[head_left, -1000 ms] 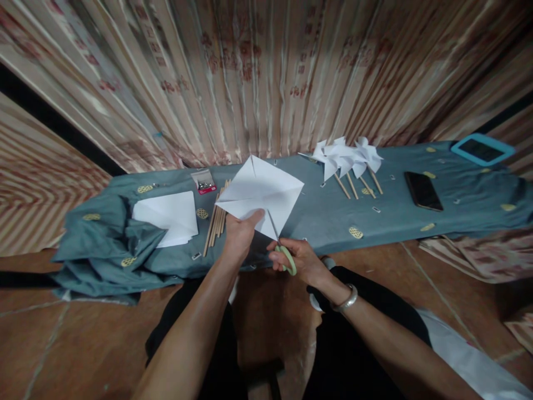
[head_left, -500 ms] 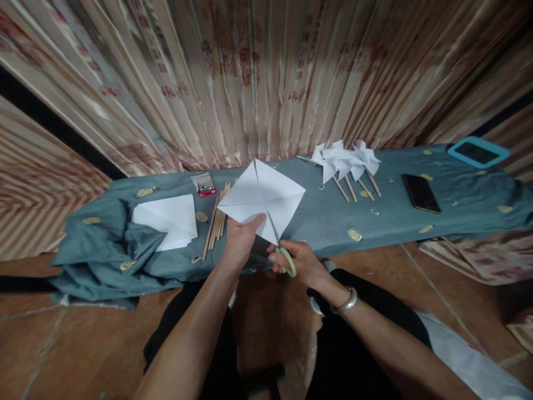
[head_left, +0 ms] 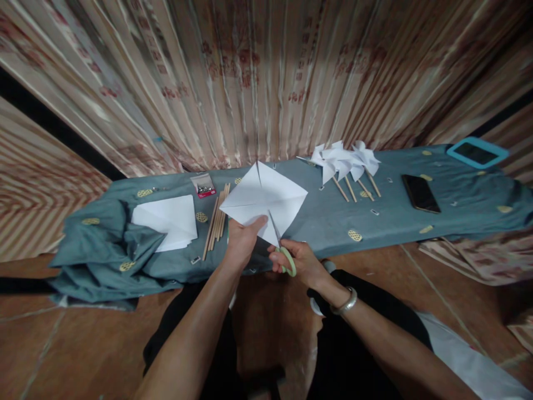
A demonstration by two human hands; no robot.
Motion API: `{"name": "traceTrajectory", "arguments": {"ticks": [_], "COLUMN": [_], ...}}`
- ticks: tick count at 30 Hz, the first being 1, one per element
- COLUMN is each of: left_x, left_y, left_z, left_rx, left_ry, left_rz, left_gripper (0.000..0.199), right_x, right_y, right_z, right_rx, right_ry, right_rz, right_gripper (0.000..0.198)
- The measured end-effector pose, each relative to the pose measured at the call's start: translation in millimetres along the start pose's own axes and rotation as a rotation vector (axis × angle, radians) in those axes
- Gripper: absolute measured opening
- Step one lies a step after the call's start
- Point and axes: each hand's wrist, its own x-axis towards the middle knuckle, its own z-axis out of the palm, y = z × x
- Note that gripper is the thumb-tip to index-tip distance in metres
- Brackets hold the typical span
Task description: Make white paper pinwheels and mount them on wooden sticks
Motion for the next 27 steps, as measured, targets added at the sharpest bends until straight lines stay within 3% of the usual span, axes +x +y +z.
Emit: {"name": "traceTrajectory", "arguments": {"ticks": [16,27], "left_x": [-0.5,-3.4], "left_y": [-0.9,3.8], "left_z": [-0.6,0.9], "left_rx": [0.010,-0.002], "left_ry": [-0.028,0.000], "left_rz": [0.022,-0.004], "left_gripper": [0.023,0.033], "right_x": [1.0,0.8], "right_y": [-2.1,-0.9], "right_z": [0.9,1.0], "right_rx": [-0.022,-0.016], "right_ry": [0.002,0.014], "right_rz": [-0.008,-0.002], "right_gripper": [0.048,0.048]}}
